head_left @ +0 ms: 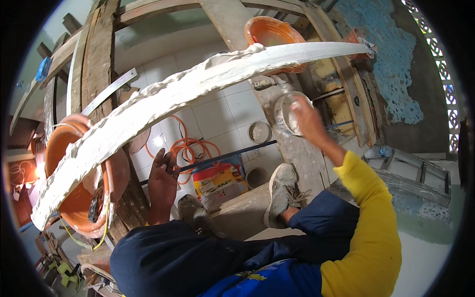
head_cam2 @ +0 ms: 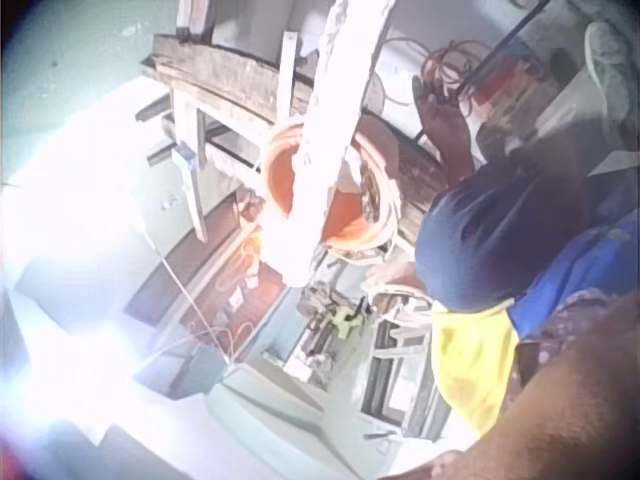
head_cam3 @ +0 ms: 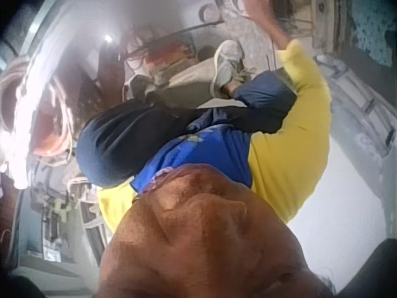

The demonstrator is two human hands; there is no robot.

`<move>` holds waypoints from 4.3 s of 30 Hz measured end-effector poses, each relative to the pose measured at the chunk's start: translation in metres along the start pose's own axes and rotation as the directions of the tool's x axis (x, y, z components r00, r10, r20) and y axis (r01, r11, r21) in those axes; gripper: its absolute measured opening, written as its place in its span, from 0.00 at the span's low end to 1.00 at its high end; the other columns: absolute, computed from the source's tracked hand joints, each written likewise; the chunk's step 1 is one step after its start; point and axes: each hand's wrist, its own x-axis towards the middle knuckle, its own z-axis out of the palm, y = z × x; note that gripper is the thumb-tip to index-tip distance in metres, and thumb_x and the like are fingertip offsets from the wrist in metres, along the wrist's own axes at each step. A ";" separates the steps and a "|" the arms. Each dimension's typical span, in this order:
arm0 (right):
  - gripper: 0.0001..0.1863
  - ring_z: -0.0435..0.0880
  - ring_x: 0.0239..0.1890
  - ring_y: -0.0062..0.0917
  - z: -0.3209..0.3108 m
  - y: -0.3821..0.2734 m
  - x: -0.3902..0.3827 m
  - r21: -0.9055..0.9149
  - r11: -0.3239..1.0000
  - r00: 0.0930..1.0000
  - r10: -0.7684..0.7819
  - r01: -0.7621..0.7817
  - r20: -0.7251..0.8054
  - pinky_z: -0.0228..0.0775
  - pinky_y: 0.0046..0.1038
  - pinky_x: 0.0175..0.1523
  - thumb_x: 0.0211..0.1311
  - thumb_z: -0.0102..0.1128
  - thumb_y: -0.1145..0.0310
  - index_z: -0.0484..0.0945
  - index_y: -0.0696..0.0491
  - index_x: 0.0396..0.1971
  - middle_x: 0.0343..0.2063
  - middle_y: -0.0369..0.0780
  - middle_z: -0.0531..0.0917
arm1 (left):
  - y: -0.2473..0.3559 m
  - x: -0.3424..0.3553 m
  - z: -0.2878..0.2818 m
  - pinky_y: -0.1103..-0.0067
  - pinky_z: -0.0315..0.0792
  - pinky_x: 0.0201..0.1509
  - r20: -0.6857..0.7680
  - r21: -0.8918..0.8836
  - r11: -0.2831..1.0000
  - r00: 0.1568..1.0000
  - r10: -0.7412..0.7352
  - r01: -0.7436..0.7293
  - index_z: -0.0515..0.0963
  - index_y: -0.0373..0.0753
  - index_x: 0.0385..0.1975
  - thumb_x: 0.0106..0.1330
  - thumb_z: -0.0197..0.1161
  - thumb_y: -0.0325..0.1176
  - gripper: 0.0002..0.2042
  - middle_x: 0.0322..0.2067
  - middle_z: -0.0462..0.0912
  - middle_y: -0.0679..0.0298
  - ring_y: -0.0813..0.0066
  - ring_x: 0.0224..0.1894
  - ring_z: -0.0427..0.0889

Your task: The person applies a white plaster-like substance to a long, curved molding piece using a trowel. They repeatedly scoop material from a bowl and spread it along the molding's surface, smoothing it with the tool.

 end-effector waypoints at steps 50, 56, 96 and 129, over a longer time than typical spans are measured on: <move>0.11 0.82 0.41 0.23 0.177 -0.294 0.030 0.872 0.375 0.749 -0.662 0.315 0.015 0.73 0.23 0.46 0.72 0.60 0.73 0.81 0.59 0.50 0.41 0.42 0.84 | 0.124 -0.161 0.069 0.64 0.74 0.61 0.534 -0.012 0.908 0.765 0.360 -0.419 0.72 0.31 0.56 0.72 0.57 0.52 0.27 0.59 0.74 0.43 0.51 0.60 0.77; 0.11 0.80 0.40 0.20 0.167 -0.281 0.026 0.867 0.419 0.798 -0.601 0.269 0.043 0.71 0.22 0.46 0.74 0.60 0.69 0.82 0.59 0.49 0.39 0.39 0.82 | 0.176 -0.171 0.098 0.58 0.50 0.82 -0.194 -0.251 0.819 0.856 0.479 -0.516 0.49 0.26 0.73 0.74 0.53 0.62 0.45 0.74 0.50 0.36 0.47 0.78 0.51; 0.09 0.80 0.37 0.22 0.183 -0.316 -0.003 0.794 0.406 0.834 -0.507 0.454 -0.217 0.73 0.25 0.41 0.70 0.62 0.77 0.81 0.60 0.47 0.36 0.39 0.79 | 0.180 -0.099 0.104 0.46 0.42 0.81 -0.019 -0.359 0.787 0.847 0.531 -0.501 0.58 0.32 0.73 0.54 0.57 0.81 0.59 0.74 0.57 0.47 0.42 0.78 0.50; 0.10 0.74 0.33 0.14 0.204 -0.220 -0.015 0.996 0.088 0.984 0.179 -0.016 0.000 0.62 0.18 0.38 0.81 0.47 0.61 0.75 0.50 0.42 0.32 0.30 0.79 | 0.184 -0.095 0.098 0.51 0.35 0.83 -0.182 -0.331 0.787 0.853 0.489 -0.521 0.56 0.34 0.72 0.53 0.66 0.75 0.58 0.75 0.56 0.51 0.43 0.80 0.40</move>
